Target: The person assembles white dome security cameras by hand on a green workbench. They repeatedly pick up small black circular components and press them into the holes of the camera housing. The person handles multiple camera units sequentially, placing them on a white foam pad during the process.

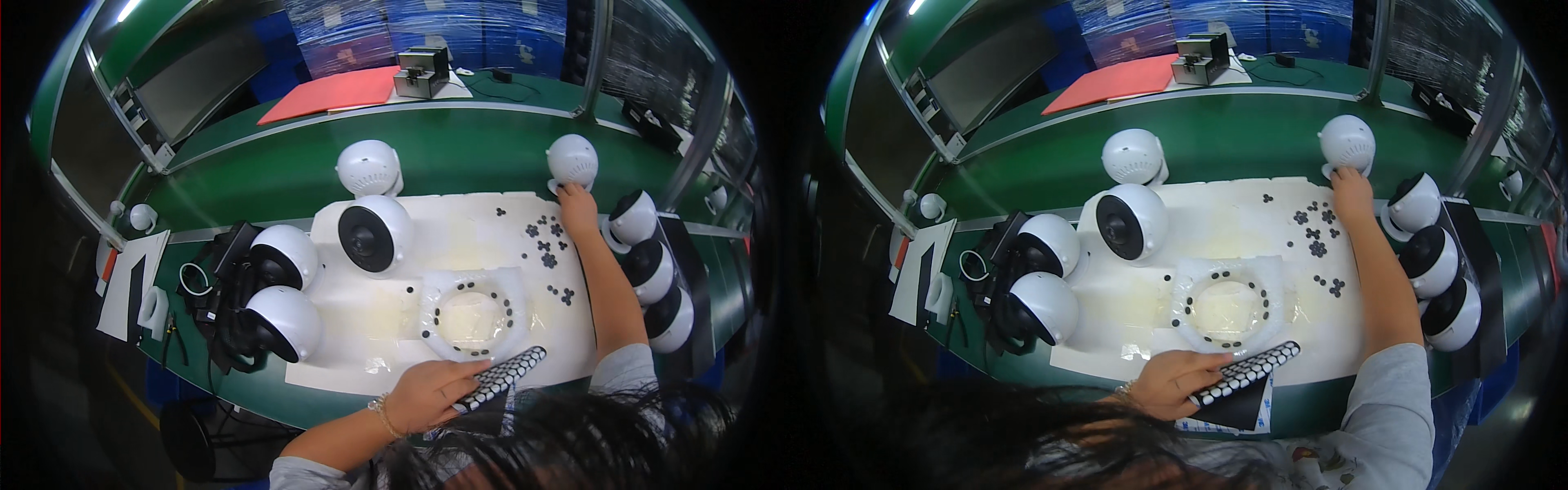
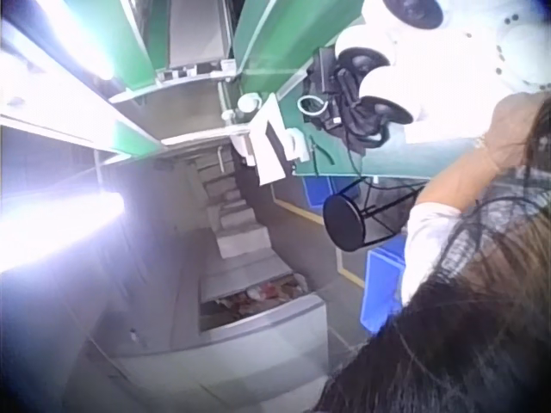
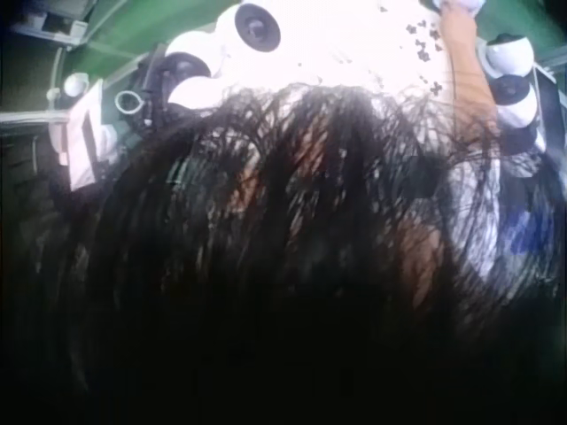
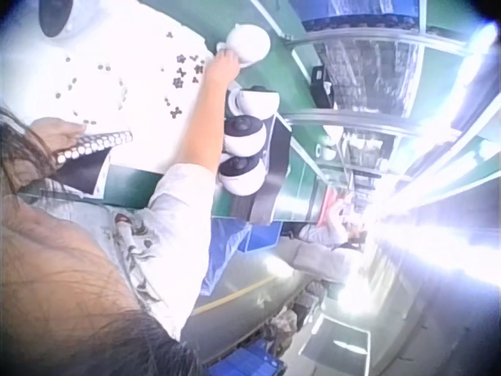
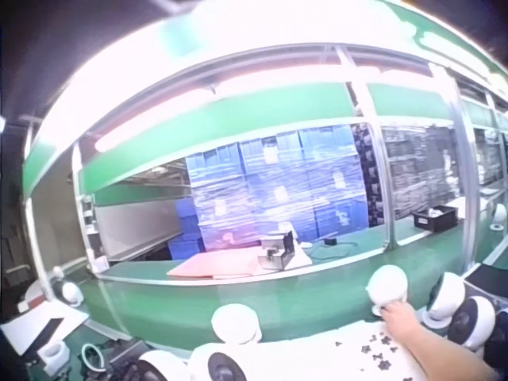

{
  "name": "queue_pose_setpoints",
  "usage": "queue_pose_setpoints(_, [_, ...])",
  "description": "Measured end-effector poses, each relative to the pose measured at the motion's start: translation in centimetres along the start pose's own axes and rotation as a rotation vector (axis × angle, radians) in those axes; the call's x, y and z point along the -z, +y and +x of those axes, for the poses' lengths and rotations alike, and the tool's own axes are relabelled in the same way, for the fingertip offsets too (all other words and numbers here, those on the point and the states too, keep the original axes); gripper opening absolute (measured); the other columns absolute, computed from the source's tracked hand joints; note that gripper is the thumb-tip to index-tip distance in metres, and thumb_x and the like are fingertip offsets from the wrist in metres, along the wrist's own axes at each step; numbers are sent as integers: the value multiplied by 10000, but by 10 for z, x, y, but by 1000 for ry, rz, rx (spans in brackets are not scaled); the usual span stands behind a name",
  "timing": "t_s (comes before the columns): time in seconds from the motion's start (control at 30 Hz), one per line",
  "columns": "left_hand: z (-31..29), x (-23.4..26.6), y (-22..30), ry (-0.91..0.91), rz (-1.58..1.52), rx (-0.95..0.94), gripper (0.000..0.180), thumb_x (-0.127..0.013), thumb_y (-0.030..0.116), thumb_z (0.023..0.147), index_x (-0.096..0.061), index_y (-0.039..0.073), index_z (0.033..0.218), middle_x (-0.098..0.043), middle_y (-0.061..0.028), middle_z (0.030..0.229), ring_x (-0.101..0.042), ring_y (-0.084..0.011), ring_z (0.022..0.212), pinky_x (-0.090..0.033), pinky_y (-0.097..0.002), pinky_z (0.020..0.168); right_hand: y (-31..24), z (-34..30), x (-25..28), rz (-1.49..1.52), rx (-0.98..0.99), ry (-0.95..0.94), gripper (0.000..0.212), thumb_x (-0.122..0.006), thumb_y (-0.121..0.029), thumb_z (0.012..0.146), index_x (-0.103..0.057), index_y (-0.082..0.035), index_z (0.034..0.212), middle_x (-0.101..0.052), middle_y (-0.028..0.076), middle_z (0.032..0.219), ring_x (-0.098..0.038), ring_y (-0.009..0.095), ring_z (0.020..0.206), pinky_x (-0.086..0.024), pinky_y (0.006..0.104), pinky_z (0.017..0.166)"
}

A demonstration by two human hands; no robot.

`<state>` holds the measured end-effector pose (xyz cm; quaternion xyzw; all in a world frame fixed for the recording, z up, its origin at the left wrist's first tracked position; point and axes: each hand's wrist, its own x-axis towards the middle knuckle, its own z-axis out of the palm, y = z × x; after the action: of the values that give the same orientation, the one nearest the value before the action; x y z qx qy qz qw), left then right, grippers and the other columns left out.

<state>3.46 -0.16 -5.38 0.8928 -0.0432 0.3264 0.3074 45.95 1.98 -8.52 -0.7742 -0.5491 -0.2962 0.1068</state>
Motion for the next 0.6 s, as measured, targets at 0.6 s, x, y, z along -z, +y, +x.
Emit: queue_pose_setpoints(0.6, [-14,3,-3,-121,-143,225,530,-669,32,580,-517,34,1088,-551,-111,1115,-578,-263,909,-483,-344,758,-214,112,2,596,246,-302,264,-632,-254,749,-629,-83,950,-578,131,1032,-547,274,955,-409,350,807])
